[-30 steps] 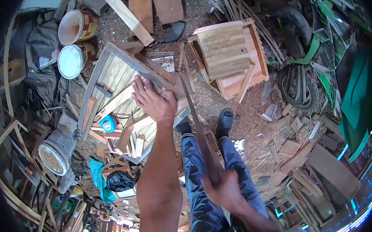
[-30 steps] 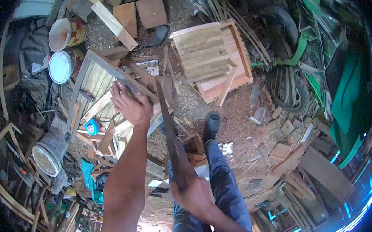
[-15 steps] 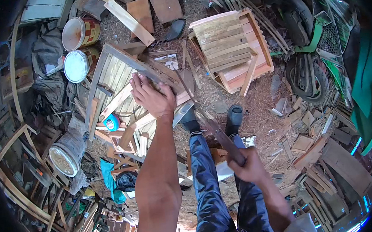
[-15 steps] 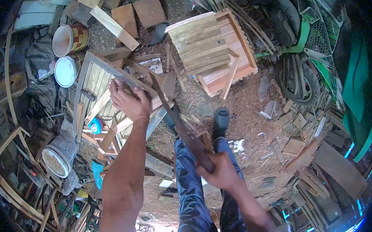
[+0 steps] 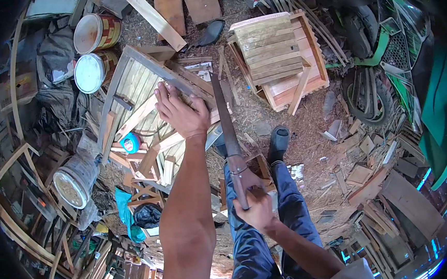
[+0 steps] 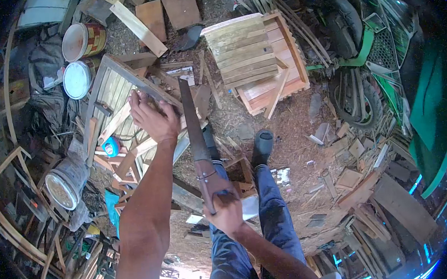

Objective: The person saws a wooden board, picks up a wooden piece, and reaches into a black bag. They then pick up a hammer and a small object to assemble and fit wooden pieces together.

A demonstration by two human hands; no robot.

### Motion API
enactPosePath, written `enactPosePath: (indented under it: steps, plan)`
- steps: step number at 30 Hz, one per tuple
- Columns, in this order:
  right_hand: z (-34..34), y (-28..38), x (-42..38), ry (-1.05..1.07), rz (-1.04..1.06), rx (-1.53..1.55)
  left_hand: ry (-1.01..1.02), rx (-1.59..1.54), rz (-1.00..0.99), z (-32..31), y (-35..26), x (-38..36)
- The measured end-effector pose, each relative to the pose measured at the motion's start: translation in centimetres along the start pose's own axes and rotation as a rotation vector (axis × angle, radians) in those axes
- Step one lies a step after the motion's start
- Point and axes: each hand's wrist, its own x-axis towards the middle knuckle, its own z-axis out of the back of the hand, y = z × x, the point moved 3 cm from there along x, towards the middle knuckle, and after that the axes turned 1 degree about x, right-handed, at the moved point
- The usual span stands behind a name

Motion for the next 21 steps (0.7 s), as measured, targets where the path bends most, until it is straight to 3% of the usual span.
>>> enactPosePath:
  steps: [4,8,14,17,21]
  plan:
    - [0.3,3.2,0.5,0.053,-0.116,-0.049,-0.014,-0.004,0.008,-0.1,0.1,0.2]
    - [6.5,6.9,4.5,0.203,-0.233,-0.112,0.018,-0.005,0.031,0.1,0.0,0.1]
    - [10.2,5.7,6.9,0.340,-0.420,0.225,0.013,-0.005,0.033,-0.1,0.1,0.1]
    - [9.5,4.3,5.1,0.198,-0.716,0.521,0.027,0.003,0.050,-0.1,0.0,0.1]
    - [8.9,9.6,5.3,0.161,-0.487,0.147,0.016,0.021,0.040,-0.2,0.2,0.1]
